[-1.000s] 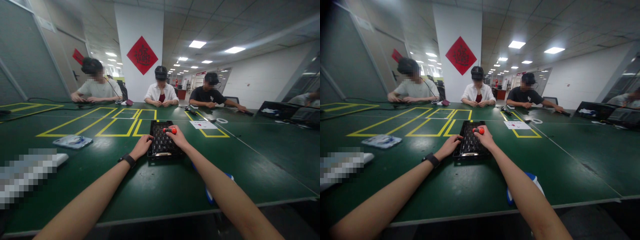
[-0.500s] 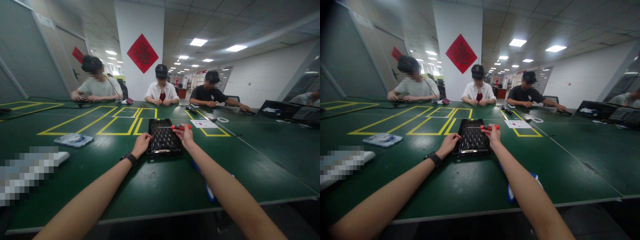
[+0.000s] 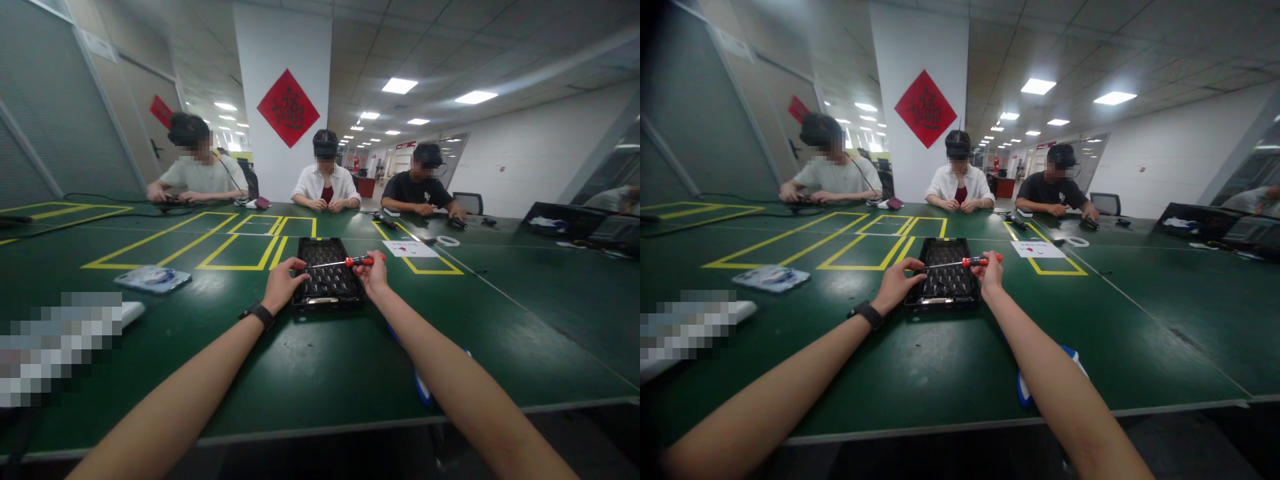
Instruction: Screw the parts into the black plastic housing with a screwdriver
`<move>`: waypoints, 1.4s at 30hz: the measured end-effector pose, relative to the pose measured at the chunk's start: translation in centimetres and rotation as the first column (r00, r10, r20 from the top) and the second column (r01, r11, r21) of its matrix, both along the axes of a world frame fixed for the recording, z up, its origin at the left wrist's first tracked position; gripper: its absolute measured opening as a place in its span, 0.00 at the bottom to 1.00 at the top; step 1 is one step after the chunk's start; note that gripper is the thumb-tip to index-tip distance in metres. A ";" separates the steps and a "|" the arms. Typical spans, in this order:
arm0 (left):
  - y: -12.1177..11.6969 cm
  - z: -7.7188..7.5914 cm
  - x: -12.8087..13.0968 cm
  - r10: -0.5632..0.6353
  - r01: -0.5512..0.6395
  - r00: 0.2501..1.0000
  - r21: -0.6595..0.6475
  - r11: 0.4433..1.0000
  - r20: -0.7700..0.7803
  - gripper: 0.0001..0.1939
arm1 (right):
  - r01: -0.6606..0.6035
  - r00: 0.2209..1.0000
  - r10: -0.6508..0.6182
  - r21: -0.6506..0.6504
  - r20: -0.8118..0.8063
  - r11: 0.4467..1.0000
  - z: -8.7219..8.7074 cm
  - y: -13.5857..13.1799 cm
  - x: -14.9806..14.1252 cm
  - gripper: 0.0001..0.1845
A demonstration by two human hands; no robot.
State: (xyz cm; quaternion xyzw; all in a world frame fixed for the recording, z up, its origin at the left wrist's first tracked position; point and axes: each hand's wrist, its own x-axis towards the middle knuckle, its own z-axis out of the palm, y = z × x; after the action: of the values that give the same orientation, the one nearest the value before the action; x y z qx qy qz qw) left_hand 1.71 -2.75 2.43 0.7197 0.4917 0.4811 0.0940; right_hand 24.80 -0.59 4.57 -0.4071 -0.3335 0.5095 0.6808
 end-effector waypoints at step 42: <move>-1.6 0.8 1.3 -0.117 0.130 0.977 -0.062 0.990 0.176 0.11 | 0.121 0.178 -0.023 0.001 0.984 0.993 -0.8 -0.1 1.9 0.09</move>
State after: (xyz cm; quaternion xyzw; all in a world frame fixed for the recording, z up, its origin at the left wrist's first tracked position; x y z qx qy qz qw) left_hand 2.99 -4.31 3.24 0.7008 0.4533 0.5163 0.1918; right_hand 26.65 -0.72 3.79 -0.6795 -0.6523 0.1113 0.3169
